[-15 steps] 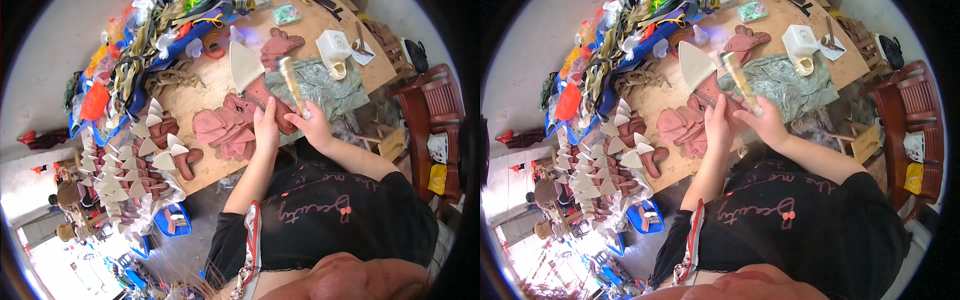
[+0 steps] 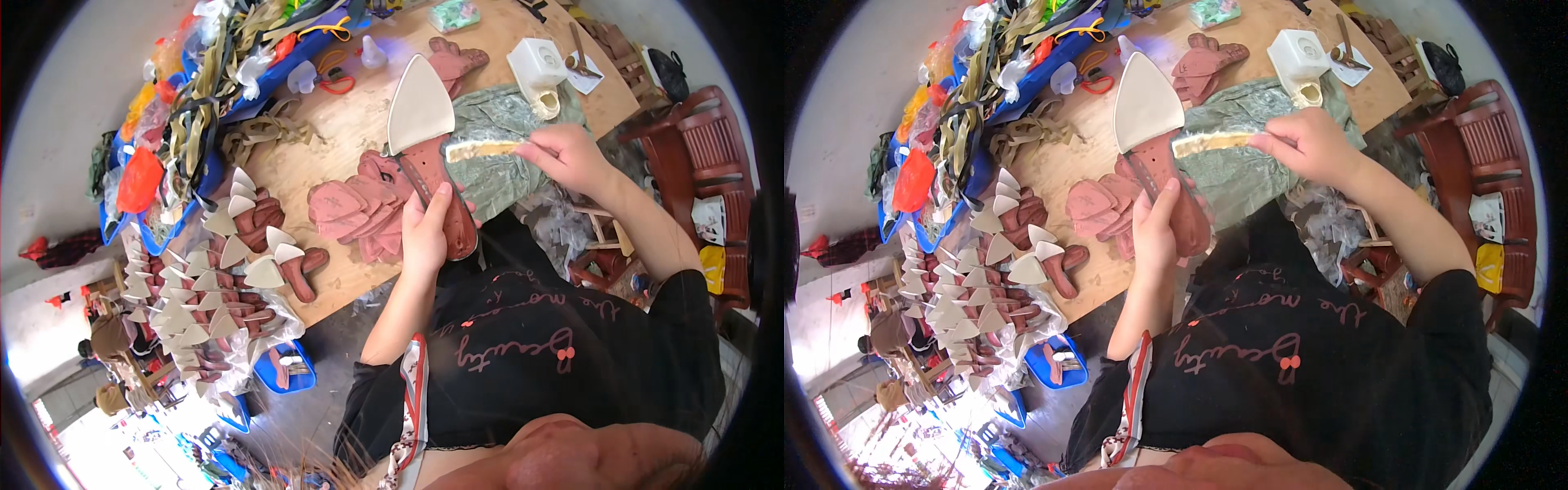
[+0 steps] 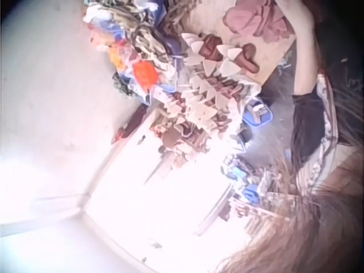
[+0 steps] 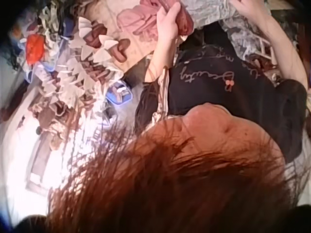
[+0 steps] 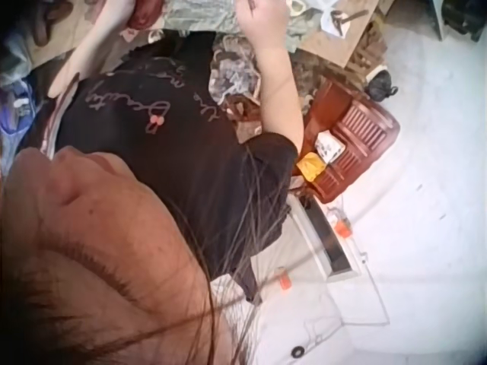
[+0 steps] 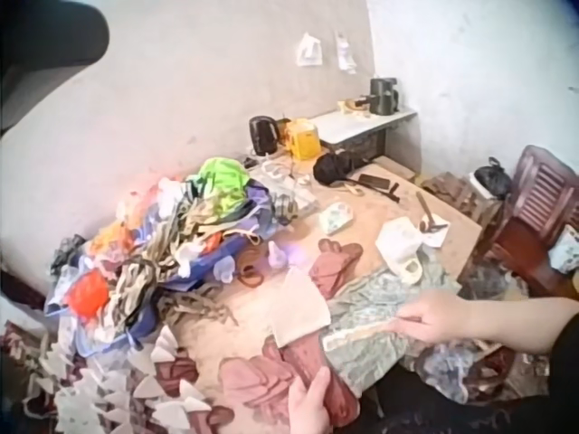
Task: The person applies glue to shoe soles using a brush and presses shoe upper pieces onto the soles by hand.
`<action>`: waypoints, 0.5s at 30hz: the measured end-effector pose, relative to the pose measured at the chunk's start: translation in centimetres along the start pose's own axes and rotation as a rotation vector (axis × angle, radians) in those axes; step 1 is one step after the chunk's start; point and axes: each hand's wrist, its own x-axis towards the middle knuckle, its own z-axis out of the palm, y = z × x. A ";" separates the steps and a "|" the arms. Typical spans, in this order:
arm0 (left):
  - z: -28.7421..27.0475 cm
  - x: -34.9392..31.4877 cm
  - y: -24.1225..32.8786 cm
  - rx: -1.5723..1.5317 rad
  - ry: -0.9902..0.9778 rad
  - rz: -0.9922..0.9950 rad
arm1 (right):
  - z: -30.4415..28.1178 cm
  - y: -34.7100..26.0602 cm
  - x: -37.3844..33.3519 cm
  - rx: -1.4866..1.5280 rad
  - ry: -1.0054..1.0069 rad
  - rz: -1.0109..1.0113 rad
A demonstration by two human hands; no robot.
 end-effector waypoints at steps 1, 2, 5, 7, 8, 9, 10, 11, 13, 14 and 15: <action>-0.2 -0.1 0.2 0.032 -0.055 -0.037 | -0.3 0.1 0.3 -0.001 0.001 0.003; -0.4 -0.2 0.4 0.033 -0.058 -0.039 | -0.8 0.0 0.7 -0.063 0.013 0.030; -0.5 -0.5 0.9 0.041 -0.063 -0.033 | -2.6 0.4 2.3 -0.167 0.070 0.028; -0.5 -0.9 1.5 0.022 -0.046 -0.086 | -4.2 0.3 3.7 -0.205 0.114 -0.003; -0.7 -1.0 1.6 0.022 -0.045 -0.085 | -5.2 0.0 4.6 -0.210 0.132 0.047; -1.0 -1.0 1.6 0.027 -0.062 -0.113 | -6.0 -0.2 5.1 -0.220 0.153 0.099; -1.2 -1.0 1.6 0.032 -0.079 -0.141 | -6.5 -0.2 5.4 -0.222 0.156 0.099; -1.2 -1.0 1.5 0.032 -0.081 -0.139 | -6.9 -0.2 5.6 -0.202 0.188 0.027; -1.4 -1.1 1.3 -0.027 -0.080 -0.153 | -6.5 -0.7 5.5 -0.179 0.217 -0.051; -1.4 -1.1 1.4 -0.027 -0.078 -0.150 | -5.6 -1.3 4.6 -0.196 0.129 -0.102; -1.4 -1.2 1.5 -0.037 -0.072 -0.147 | -4.6 -1.8 3.8 -0.213 0.040 -0.153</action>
